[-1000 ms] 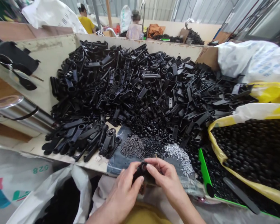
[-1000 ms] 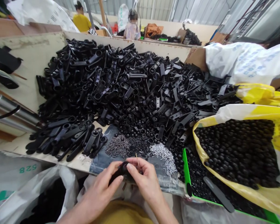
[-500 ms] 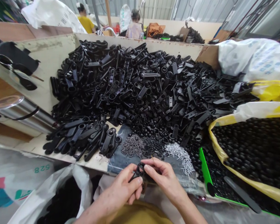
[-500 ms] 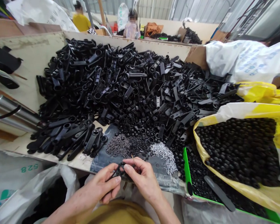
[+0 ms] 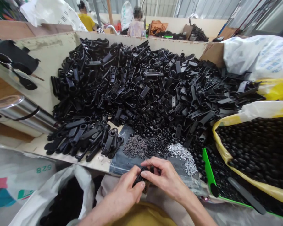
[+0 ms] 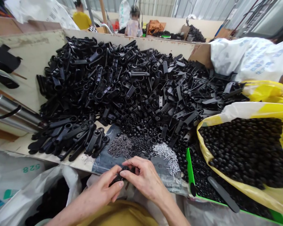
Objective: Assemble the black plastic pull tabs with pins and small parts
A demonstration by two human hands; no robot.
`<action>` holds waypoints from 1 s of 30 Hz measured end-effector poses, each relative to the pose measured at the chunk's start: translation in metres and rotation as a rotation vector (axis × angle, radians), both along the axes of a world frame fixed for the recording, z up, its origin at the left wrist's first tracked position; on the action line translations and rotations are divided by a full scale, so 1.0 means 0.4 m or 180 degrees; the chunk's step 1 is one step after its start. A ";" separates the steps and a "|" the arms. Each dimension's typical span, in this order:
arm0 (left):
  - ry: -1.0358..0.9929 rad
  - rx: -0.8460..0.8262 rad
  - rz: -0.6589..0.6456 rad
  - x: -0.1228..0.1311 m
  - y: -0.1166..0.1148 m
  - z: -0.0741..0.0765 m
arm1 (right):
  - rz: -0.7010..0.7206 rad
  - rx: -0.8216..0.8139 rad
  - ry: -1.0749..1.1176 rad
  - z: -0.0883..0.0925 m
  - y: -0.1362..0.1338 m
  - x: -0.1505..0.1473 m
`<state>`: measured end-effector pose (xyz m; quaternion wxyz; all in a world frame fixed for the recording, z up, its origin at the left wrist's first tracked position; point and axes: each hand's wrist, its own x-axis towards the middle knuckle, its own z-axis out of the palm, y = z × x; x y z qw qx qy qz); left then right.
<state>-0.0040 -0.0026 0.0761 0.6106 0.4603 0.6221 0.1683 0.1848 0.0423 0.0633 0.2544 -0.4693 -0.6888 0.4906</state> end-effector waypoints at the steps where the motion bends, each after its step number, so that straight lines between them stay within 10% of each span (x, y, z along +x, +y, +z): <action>1: 0.0008 -0.0017 -0.0049 0.001 0.002 0.004 | 0.0072 0.0061 -0.0041 0.003 0.006 0.001; 10: -0.1259 -0.0687 0.0409 -0.003 0.009 0.024 | 0.0250 0.0121 0.0355 -0.015 0.004 0.011; 30: -0.1506 -0.0879 0.0546 -0.009 -0.024 -0.051 | 0.0736 0.0241 0.0120 -0.006 0.002 0.035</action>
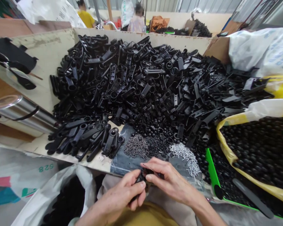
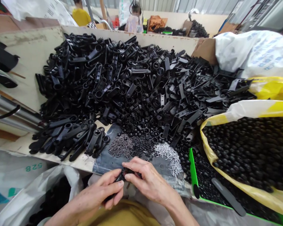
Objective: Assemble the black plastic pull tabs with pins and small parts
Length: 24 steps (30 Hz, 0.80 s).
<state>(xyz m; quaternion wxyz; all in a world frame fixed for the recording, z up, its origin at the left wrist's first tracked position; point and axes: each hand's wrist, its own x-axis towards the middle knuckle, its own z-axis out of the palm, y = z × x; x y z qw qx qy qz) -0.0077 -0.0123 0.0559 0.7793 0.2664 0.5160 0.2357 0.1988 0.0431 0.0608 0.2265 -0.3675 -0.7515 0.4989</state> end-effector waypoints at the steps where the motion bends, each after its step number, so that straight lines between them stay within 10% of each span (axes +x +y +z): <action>1: 0.0064 0.0076 -0.0002 0.000 0.000 0.005 | -0.0024 -0.0039 0.0003 0.004 -0.003 0.000; 11: 0.4043 0.2488 -0.0583 -0.045 0.092 0.028 | -0.1681 -0.0036 0.0026 -0.037 -0.026 0.025; 24: 0.4378 0.4019 -0.0762 -0.065 0.094 -0.062 | -0.1651 -0.0237 0.0148 -0.046 -0.037 0.022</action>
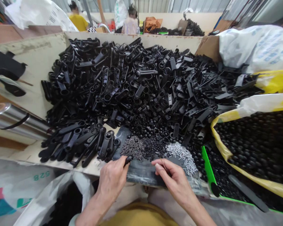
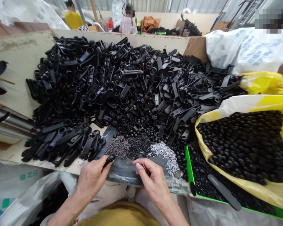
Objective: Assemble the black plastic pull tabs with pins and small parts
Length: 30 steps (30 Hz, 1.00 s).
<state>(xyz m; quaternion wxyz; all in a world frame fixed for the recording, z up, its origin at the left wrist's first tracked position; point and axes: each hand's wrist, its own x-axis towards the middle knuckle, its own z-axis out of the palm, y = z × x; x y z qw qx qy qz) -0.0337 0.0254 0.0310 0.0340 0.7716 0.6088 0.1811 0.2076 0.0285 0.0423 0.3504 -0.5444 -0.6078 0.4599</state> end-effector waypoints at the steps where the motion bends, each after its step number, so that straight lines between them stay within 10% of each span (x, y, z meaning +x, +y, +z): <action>1: -0.0009 0.0063 -0.0062 -0.003 -0.002 0.000 | -0.0023 0.0003 -0.0011 0.000 0.001 0.004; 11: -0.0230 0.0211 -0.0467 -0.020 0.001 0.004 | 0.0144 -0.0026 0.0071 0.004 0.000 -0.050; 23: -0.2027 -0.0498 0.0403 0.027 -0.040 0.008 | 0.0071 -0.0756 0.0889 0.008 0.036 -0.149; 30: -0.2649 -0.0636 0.1102 0.037 -0.030 0.020 | 0.0098 -0.0189 0.0193 0.010 0.013 -0.135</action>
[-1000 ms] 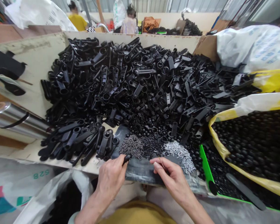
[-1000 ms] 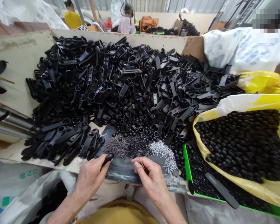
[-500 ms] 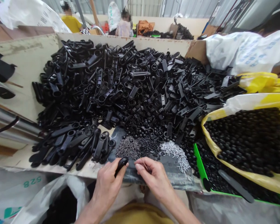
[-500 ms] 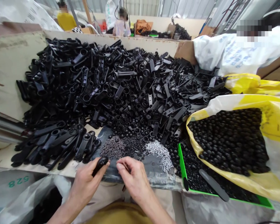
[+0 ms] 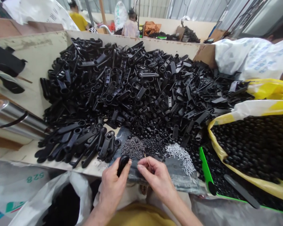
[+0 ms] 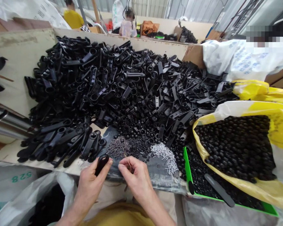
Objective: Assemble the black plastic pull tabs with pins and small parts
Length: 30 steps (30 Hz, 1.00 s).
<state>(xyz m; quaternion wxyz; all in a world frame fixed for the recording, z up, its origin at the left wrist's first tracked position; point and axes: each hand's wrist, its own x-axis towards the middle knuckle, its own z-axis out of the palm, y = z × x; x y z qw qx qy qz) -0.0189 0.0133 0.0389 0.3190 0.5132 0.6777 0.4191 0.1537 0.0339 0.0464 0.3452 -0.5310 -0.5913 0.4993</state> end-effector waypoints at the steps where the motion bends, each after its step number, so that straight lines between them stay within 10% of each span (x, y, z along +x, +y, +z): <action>1: -0.0246 -0.0024 0.0187 0.001 0.001 0.003 | 0.0065 0.0207 -0.0142 0.003 -0.006 0.005; 15: -0.1743 -0.0078 0.1124 -0.035 -0.035 -0.001 | 0.1162 0.1476 -0.2279 -0.017 -0.004 -0.061; 25: -0.1574 -0.0967 0.0016 0.058 -0.034 0.020 | -0.0235 0.1316 -0.1224 0.023 0.012 0.157; 30: -0.1485 -0.1069 -0.0261 0.080 -0.013 0.037 | 0.0306 0.1372 -0.1751 0.009 0.014 0.185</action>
